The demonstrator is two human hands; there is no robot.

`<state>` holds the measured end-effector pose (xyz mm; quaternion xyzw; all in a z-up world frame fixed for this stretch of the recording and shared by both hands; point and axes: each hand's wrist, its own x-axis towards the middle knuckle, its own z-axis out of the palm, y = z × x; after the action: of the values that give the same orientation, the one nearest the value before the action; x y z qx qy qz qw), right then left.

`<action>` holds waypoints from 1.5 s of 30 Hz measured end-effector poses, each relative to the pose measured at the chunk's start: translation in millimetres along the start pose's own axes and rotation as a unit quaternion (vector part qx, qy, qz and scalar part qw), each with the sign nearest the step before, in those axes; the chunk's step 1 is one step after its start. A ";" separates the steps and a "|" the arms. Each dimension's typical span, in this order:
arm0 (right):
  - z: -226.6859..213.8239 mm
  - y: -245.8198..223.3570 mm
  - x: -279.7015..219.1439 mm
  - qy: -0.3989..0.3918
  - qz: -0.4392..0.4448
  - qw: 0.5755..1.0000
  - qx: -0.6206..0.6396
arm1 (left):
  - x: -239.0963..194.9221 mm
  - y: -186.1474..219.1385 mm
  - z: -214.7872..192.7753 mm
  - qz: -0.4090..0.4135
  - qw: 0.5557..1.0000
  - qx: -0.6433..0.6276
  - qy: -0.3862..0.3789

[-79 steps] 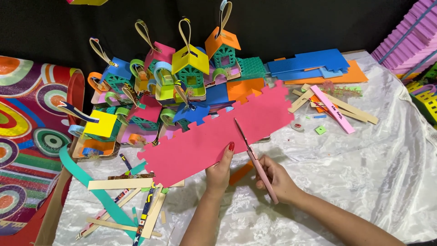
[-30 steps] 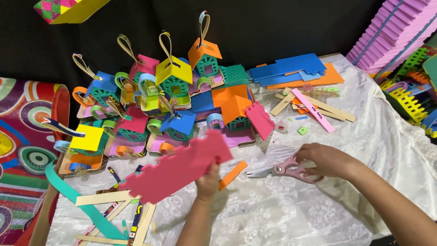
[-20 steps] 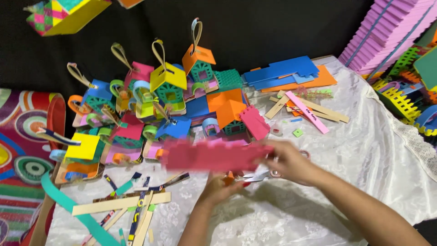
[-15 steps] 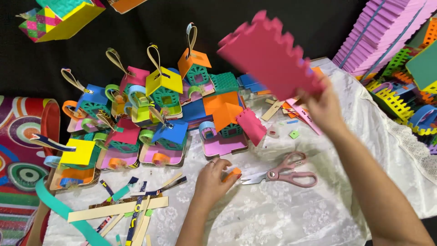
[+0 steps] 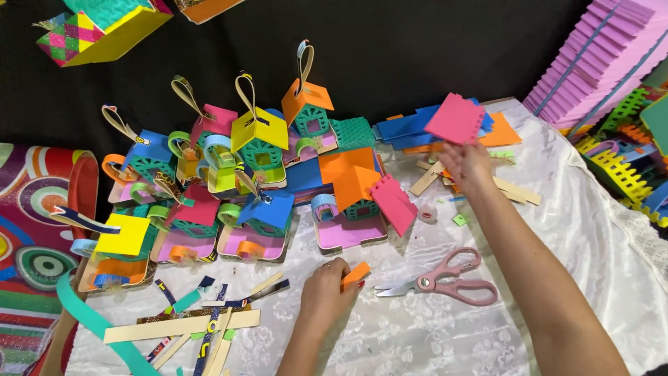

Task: Assembling small decorative houses using colorful foam pieces and scissors.

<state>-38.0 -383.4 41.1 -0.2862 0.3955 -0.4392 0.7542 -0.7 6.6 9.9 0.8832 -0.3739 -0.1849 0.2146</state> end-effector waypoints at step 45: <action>-16.8 37.1 -179.5 -0.268 -0.418 0.487 -0.718 | -1.6 6.9 17.2 0.083 0.989 -0.121 0.038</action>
<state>-90.2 -208.5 65.4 -0.9644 0.1858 -0.1683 0.0839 -14.2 -0.7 -0.7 0.8232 -0.4121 -0.1769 0.3483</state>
